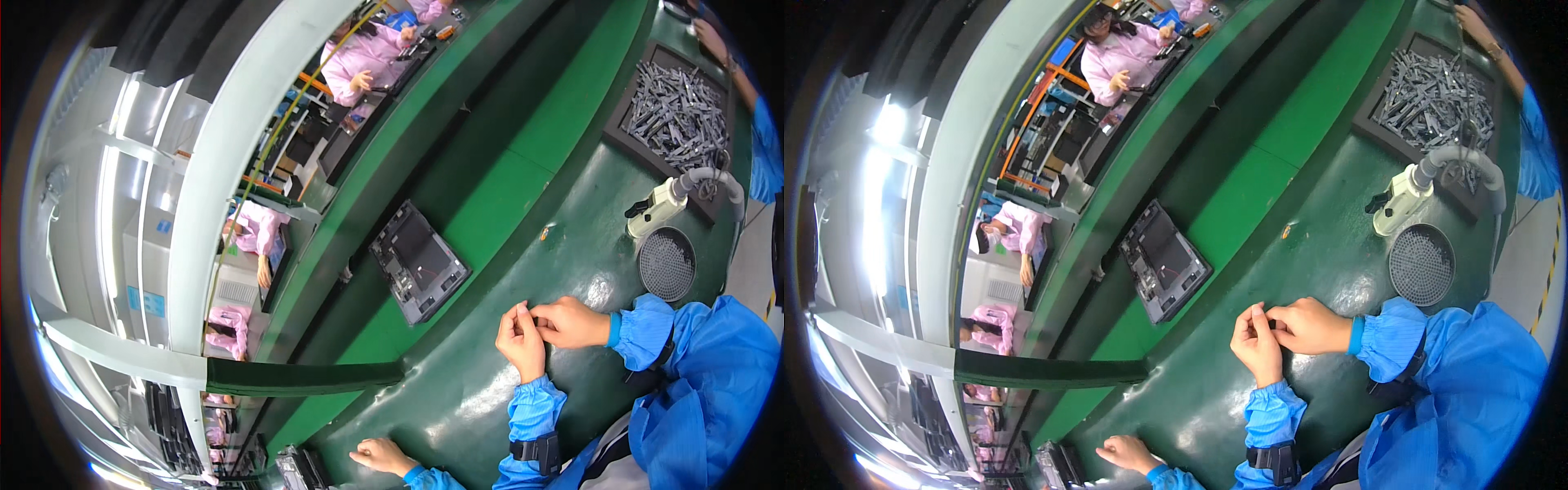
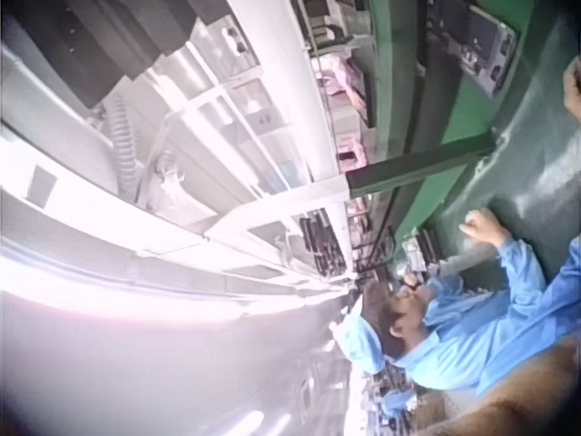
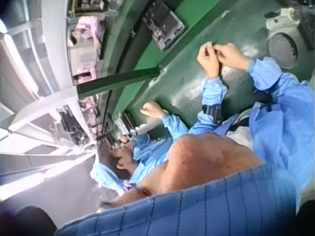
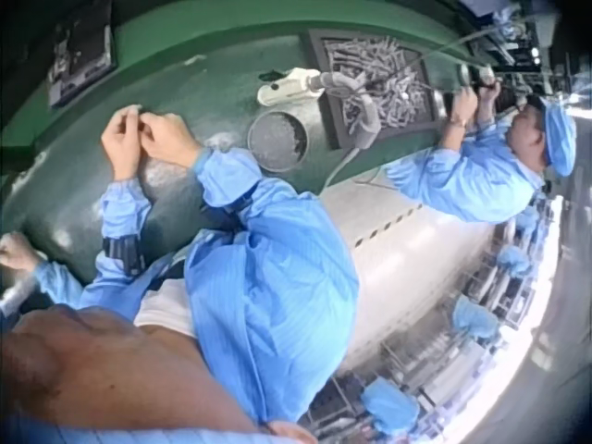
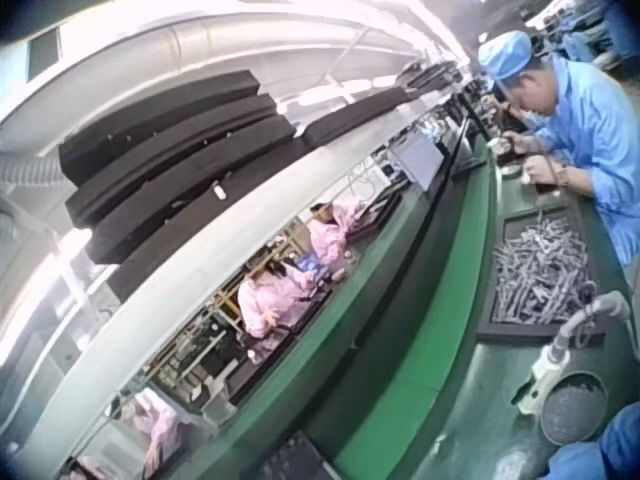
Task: The person assembles tablet devices by placing internal components into tablet frames by hand, positioning parts with tweezers, driving screws using a suspended electric screwdriver, and sliding the frames along the conveyor.
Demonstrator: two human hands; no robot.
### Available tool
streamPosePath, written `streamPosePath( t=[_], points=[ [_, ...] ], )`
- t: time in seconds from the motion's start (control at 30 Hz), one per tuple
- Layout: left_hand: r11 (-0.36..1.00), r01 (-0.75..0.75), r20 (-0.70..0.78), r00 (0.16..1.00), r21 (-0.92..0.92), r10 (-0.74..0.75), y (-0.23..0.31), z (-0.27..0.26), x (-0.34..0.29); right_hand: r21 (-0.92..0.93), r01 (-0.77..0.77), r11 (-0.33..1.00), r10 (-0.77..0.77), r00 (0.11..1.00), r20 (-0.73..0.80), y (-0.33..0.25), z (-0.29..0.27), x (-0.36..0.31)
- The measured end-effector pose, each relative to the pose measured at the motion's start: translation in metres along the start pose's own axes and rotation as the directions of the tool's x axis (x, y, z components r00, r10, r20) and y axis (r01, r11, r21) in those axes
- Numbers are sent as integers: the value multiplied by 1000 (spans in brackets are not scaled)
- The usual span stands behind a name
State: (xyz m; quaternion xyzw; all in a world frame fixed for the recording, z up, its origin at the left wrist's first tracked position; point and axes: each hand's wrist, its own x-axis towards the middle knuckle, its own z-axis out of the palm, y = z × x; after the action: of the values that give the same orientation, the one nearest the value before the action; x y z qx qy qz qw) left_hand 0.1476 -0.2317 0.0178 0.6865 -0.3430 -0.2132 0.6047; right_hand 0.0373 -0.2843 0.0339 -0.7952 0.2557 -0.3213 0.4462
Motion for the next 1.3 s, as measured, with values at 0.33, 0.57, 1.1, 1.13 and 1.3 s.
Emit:
streamPosePath(
  t=[0.33,0.57,1.1,1.13,1.3],
  points=[
    [999,-17,12,1000,-29,17,1,2,1,0,4,1000,-4,1000,-6,4,0,3],
    [1000,-25,17,1000,17,25,8,-1,1,-1,51,999,-51,998,-27,3,3,3],
    [992,-123,-32,992,14,124,17,3,8,-7,24,1000,-23,1000,6,10,2,4],
    [991,-131,-16,991,19,131,17,1,8,-26,54,998,-53,998,18,10,1,5],
    [985,-169,12,986,41,168,23,6,9,-26,43,999,-43,999,4,10,-3,3]
  ],
)
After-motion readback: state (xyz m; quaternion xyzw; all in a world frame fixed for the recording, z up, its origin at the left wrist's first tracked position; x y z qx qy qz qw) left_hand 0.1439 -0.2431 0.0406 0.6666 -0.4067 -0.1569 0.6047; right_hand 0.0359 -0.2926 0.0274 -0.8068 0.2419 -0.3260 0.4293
